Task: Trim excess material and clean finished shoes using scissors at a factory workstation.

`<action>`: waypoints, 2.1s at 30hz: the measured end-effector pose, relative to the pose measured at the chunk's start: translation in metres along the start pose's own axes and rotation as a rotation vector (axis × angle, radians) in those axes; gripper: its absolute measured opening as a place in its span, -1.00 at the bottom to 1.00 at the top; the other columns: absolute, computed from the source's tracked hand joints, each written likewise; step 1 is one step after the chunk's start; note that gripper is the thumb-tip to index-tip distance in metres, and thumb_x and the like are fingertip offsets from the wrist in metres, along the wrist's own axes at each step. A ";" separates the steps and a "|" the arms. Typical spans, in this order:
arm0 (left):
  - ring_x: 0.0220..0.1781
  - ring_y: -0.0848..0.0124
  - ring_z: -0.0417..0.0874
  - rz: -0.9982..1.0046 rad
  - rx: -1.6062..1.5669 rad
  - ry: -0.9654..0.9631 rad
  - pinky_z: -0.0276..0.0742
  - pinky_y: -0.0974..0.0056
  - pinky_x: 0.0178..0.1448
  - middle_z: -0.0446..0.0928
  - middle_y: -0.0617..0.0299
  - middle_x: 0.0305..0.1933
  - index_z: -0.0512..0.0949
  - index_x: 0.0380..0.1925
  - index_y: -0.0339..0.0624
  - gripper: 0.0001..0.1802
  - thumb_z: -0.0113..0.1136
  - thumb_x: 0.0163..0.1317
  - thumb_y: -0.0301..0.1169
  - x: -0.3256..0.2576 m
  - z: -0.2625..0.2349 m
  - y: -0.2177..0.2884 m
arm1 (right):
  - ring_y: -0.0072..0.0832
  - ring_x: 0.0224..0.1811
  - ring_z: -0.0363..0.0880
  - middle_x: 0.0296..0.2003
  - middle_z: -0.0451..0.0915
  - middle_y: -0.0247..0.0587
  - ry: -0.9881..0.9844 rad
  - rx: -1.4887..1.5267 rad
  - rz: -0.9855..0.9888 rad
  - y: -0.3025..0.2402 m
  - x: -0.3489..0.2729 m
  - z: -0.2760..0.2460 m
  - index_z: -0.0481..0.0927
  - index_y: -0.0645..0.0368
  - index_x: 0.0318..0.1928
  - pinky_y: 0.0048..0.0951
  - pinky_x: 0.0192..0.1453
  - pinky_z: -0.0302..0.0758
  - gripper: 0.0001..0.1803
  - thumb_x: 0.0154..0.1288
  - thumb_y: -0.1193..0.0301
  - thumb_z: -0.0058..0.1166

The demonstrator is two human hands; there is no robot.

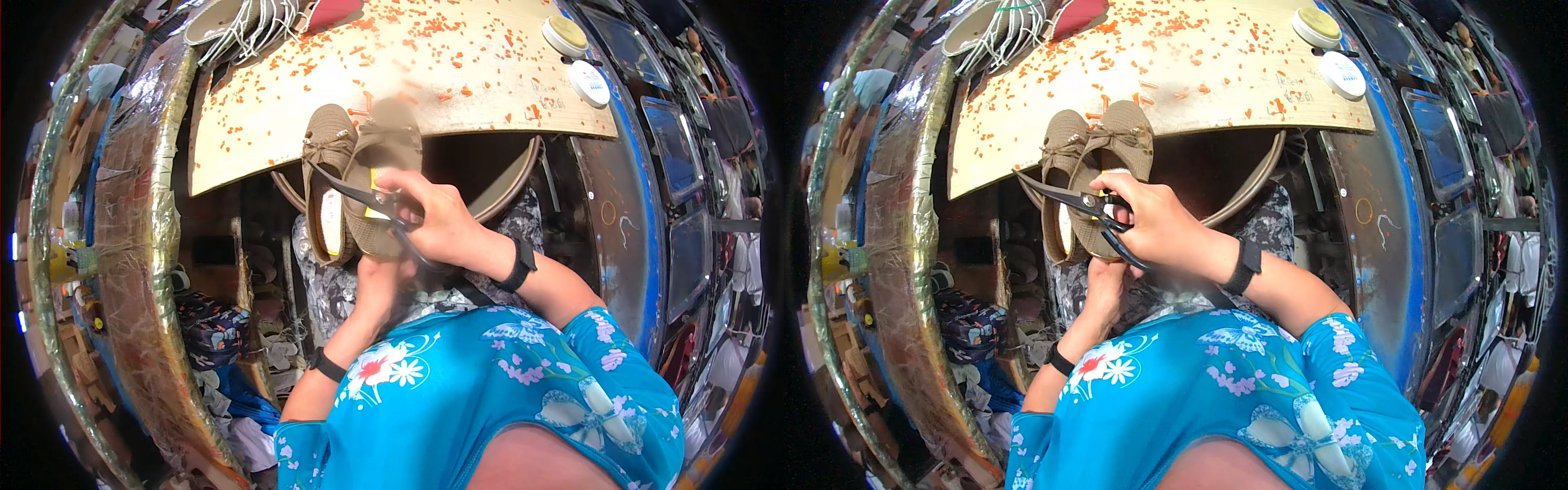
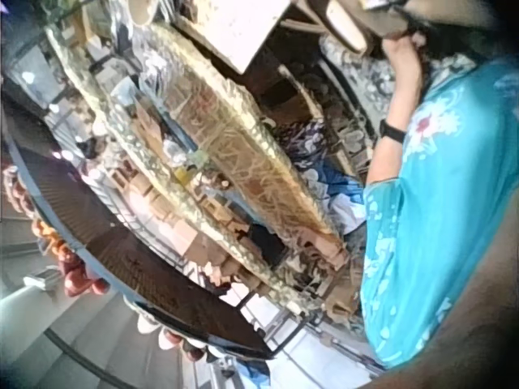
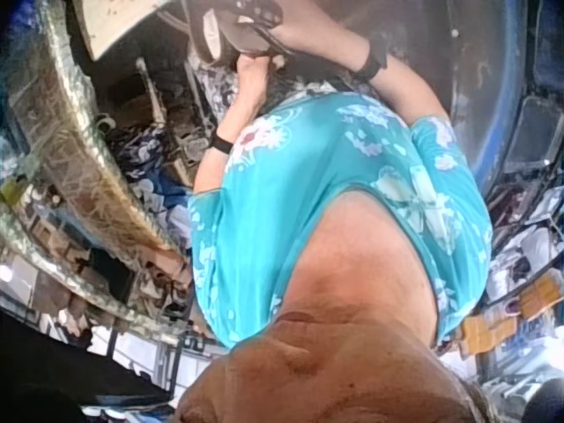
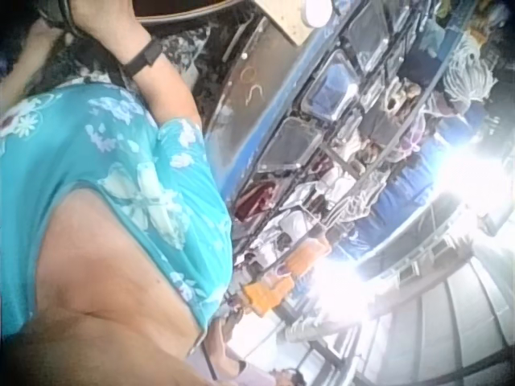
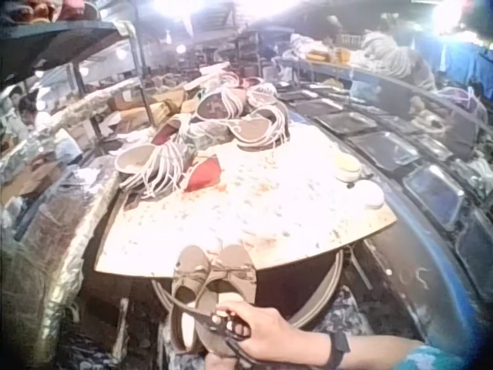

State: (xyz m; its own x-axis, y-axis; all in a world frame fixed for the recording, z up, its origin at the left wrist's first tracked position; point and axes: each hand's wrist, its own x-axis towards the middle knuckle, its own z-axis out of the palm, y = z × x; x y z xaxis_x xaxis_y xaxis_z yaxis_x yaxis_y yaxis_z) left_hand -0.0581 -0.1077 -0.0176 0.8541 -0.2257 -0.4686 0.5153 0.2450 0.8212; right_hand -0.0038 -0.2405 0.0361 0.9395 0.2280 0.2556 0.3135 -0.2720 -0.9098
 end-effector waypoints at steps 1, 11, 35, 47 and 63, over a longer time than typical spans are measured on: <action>-0.49 0.58 0.44 0.021 -0.217 0.049 0.33 0.44 -0.46 0.52 0.32 -0.38 0.47 -0.25 -0.21 -0.90 0.00 0.30 -0.47 0.002 0.003 0.004 | -0.46 -0.54 0.47 -0.45 0.51 -0.14 -0.004 0.006 -0.012 -0.003 0.000 0.000 0.43 0.21 -0.01 -0.43 -0.38 0.46 -0.55 0.01 0.55 0.16; -0.54 0.47 0.60 0.511 1.048 0.314 0.47 0.37 -0.46 0.57 0.06 -0.53 0.56 -0.37 -0.34 -0.80 0.03 0.26 -0.42 -0.034 -0.052 0.081 | -0.21 -0.26 0.60 -0.26 0.56 -0.06 -0.172 -0.168 -0.110 0.028 -0.013 0.009 0.41 0.14 0.06 -0.34 -0.19 0.55 -0.43 -0.07 0.52 0.23; -0.22 -0.13 0.57 0.249 1.711 1.051 0.47 -0.05 -0.14 0.52 -0.26 -0.32 0.52 -0.33 -0.38 -0.62 0.00 0.24 -0.20 -0.235 -0.314 0.194 | -0.62 -0.47 0.44 -0.44 0.48 -0.35 -0.214 0.198 0.308 0.031 -0.002 0.043 0.33 0.21 0.16 -0.65 -0.40 0.37 -0.32 -0.06 0.51 0.22; -0.33 0.10 0.59 -0.089 1.190 1.461 0.47 0.09 -0.29 0.55 -0.11 -0.30 0.52 -0.24 -0.32 -0.53 0.08 0.20 -0.05 -0.320 -0.512 0.215 | -0.67 -0.47 0.40 -0.50 0.43 -0.40 -0.441 0.129 0.415 -0.002 0.024 0.125 0.38 0.20 0.07 -0.64 -0.38 0.39 -0.34 -0.13 0.57 0.32; -0.54 0.34 0.57 -0.825 0.831 1.353 0.47 0.24 -0.47 0.53 0.08 -0.56 0.53 -0.35 -0.33 -0.47 0.17 0.10 0.03 -0.503 -0.390 0.113 | -0.68 -0.49 0.41 -0.54 0.47 -0.40 -0.571 -0.080 0.198 -0.006 0.029 0.142 0.40 0.21 0.05 -0.63 -0.37 0.39 -0.38 -0.14 0.62 0.23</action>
State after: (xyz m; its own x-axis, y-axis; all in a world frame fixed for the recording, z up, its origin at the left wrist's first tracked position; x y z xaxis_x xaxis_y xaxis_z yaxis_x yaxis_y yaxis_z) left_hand -0.4015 0.4011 0.1843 0.0977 0.9258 -0.3653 0.9941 -0.1083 -0.0086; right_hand 0.0017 -0.0995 0.0020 0.7654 0.6252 -0.1524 0.1703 -0.4253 -0.8889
